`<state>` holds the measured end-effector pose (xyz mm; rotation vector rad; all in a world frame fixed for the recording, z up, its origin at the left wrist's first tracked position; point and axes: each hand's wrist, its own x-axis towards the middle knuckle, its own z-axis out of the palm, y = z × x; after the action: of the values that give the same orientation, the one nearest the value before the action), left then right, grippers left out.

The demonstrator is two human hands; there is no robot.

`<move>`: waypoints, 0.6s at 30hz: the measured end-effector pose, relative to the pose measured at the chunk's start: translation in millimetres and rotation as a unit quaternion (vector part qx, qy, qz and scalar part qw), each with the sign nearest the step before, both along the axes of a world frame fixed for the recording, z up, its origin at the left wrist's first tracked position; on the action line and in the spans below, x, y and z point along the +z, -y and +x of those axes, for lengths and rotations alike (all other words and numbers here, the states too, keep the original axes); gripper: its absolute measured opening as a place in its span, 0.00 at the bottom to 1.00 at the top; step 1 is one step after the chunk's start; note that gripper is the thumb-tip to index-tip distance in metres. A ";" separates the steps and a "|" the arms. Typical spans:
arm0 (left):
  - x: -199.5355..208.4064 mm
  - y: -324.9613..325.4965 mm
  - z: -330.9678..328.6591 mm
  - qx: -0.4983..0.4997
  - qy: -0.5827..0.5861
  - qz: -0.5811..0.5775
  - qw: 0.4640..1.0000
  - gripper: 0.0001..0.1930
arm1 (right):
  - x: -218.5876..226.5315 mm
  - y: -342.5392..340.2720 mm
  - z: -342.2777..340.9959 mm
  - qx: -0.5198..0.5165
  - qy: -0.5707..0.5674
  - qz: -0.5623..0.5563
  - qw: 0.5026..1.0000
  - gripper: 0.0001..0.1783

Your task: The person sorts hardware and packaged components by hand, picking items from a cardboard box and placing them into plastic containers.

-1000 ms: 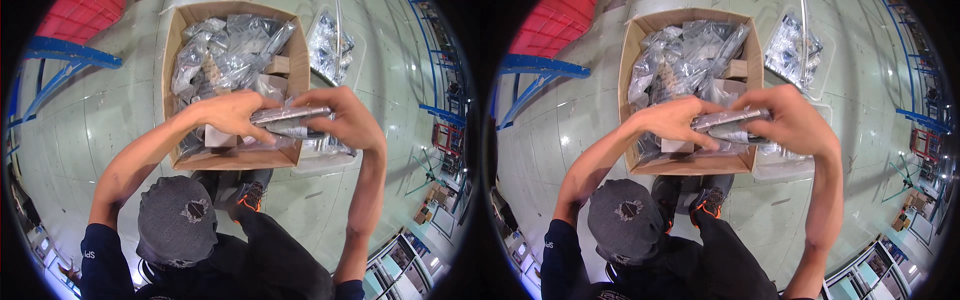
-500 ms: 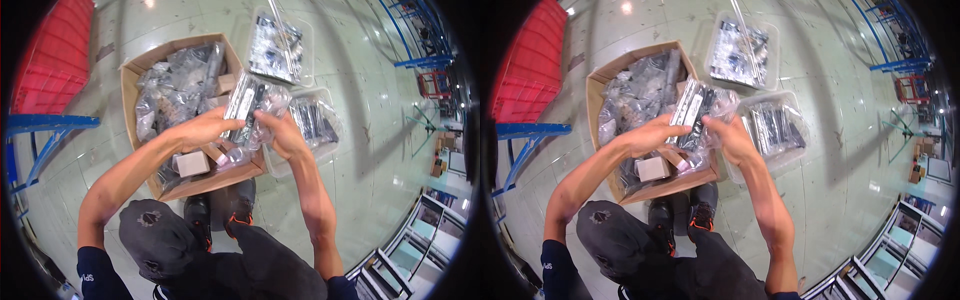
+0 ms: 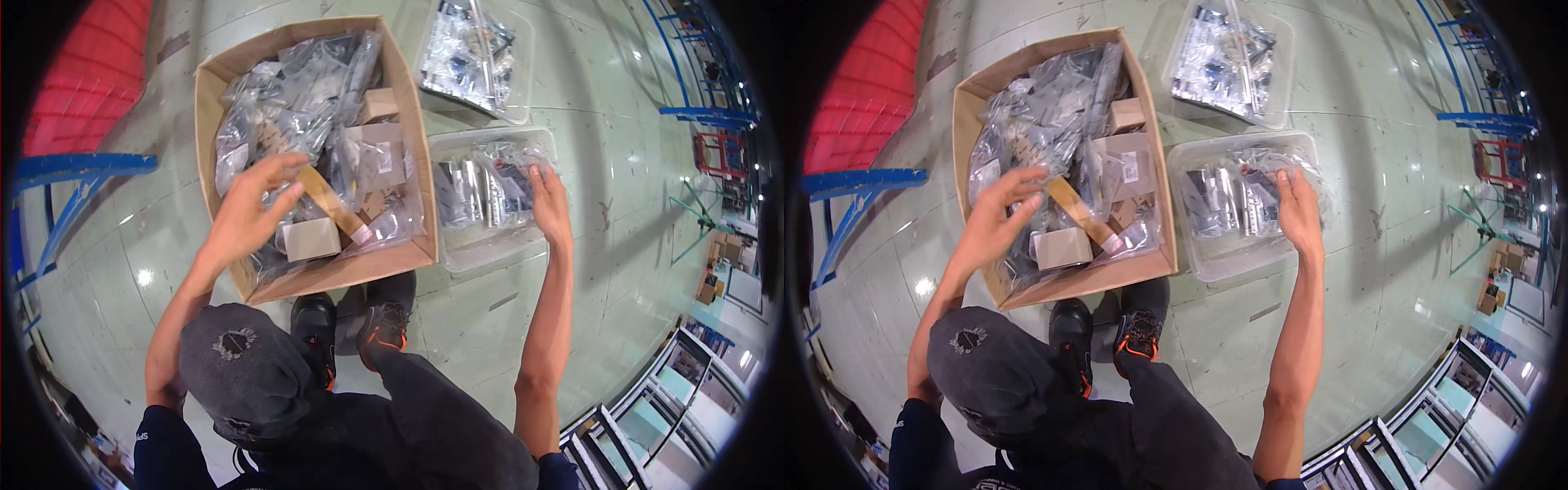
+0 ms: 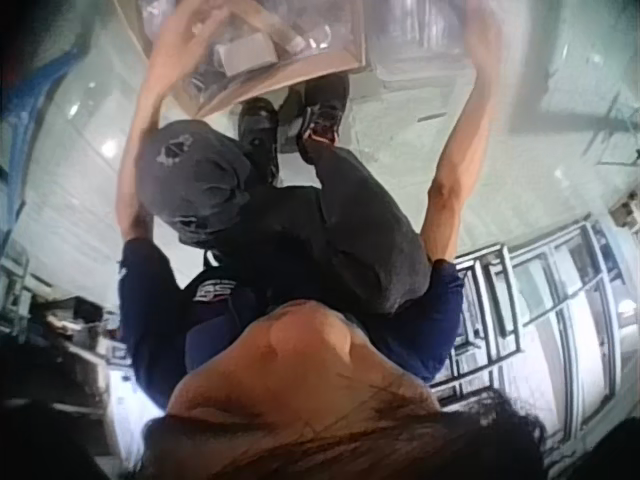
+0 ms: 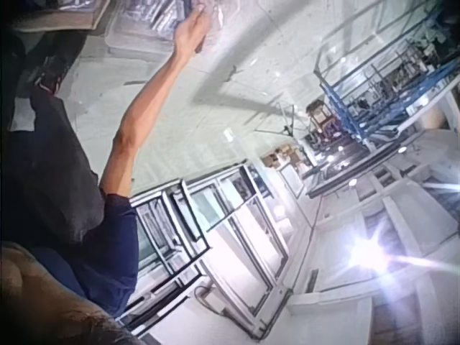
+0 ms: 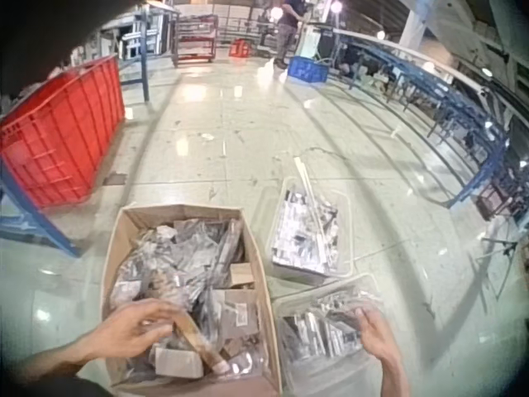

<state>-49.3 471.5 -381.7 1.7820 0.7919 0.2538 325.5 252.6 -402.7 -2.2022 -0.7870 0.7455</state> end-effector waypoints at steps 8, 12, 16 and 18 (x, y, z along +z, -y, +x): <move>-23.3 40.7 -25.8 -0.067 -0.067 -0.001 0.995 0.16 | -105.9 0.7 -7.3 -0.047 -0.247 -0.088 0.964 0.18; -27.7 50.0 -8.7 -0.085 -0.089 0.055 0.991 0.17 | -124.6 -7.2 -24.3 -0.040 -0.205 -0.060 0.976 0.20; -68.6 61.8 21.9 -0.190 -0.061 0.161 0.967 0.17 | -116.0 -11.6 -44.8 -0.042 0.076 -0.023 0.996 0.24; -88.3 72.1 43.0 -0.245 -0.087 0.185 0.948 0.17 | -82.2 -29.5 -72.0 -0.065 0.123 0.032 0.990 0.29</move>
<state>-6.3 399.4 -470.0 2.3181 0.4109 -0.0967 253.5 282.1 -484.9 -2.2881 -0.7651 0.3832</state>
